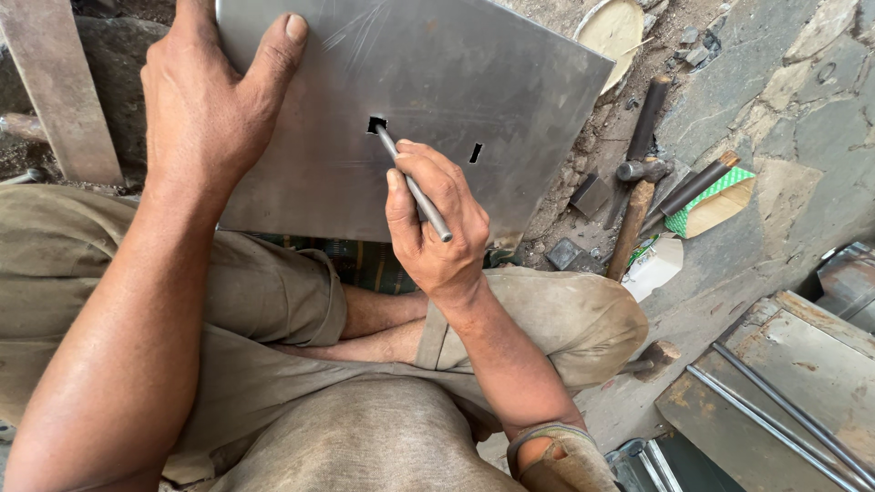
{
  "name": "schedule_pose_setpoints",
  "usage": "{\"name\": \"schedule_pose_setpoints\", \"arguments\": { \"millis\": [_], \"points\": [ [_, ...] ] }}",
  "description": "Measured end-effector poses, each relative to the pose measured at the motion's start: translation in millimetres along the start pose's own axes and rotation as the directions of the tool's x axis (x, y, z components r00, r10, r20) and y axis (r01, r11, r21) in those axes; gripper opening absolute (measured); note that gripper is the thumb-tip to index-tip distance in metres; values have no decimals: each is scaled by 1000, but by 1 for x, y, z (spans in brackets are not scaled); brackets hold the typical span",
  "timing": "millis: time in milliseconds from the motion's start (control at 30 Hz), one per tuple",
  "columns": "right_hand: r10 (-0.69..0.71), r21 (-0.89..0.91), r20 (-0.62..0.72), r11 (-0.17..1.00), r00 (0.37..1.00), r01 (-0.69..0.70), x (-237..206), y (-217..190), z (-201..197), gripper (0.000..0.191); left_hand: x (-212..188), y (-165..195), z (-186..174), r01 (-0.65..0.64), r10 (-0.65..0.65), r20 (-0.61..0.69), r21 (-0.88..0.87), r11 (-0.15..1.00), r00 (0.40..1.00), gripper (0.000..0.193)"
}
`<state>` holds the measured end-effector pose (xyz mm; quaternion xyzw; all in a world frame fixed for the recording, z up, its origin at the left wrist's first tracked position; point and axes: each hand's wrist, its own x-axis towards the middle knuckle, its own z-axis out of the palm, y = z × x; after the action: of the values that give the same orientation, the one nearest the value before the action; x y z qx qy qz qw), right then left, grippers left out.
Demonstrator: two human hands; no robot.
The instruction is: The person assembles a metal electrical box by placing a blue lock mechanism and a metal latch inside. They use a metal rod to widen rectangular cutouts on the box cover, then insert screws to secure the components.
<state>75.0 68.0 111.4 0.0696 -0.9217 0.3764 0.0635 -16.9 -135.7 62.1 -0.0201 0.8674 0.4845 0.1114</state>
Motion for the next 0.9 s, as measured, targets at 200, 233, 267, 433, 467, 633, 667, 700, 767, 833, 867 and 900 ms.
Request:
{"name": "schedule_pose_setpoints", "arguments": {
  "millis": [200,233,267,433,467,633,667,700,767,833,867,900],
  "points": [
    [15,24,3,1000,1000,-15,1,2,0,22,1,0,0,37,-37,11,-5,999,999,56],
    [21,31,4,999,1000,-21,1,1,0,22,0,0,0,44,-44,13,-6,999,999,56],
    [27,39,6,999,1000,-27,1,1,0,22,0,-1,0,32,-32,12,0,999,999,56],
    [-10,44,-8,999,1000,10,-1,4,-2,22,-1,-4,1,25,-25,13,5,1000,1000,56],
    [-34,41,-14,999,999,34,-2,5,-4,22,-1,-5,2,10,-10,9,7,1000,1000,57],
    [-81,104,-49,991,996,86,-19,-12,-32,13,0,-8,3,-22,22,4,12,1000,1000,58],
    [-84,119,-42,989,996,89,-23,-18,-39,10,0,-9,3,-18,18,4,8,1000,1000,59],
    [-85,172,70,983,994,72,-27,-24,-46,10,-1,-9,3,-13,13,4,4,1000,1000,60],
    [-97,270,294,963,951,15,-34,-33,-55,11,-2,-9,3,-19,19,0,3,1000,1000,59],
    [-92,118,521,992,849,35,-38,-36,-52,10,-3,-9,2,-53,53,-13,13,999,998,57],
    [-72,44,624,997,778,57,-41,-36,-48,10,-3,-10,2,-54,54,-15,9,999,998,55],
    [-47,20,657,999,753,45,-44,-35,-41,9,-4,-10,2,-55,55,-16,2,998,998,53]
  ]
}}
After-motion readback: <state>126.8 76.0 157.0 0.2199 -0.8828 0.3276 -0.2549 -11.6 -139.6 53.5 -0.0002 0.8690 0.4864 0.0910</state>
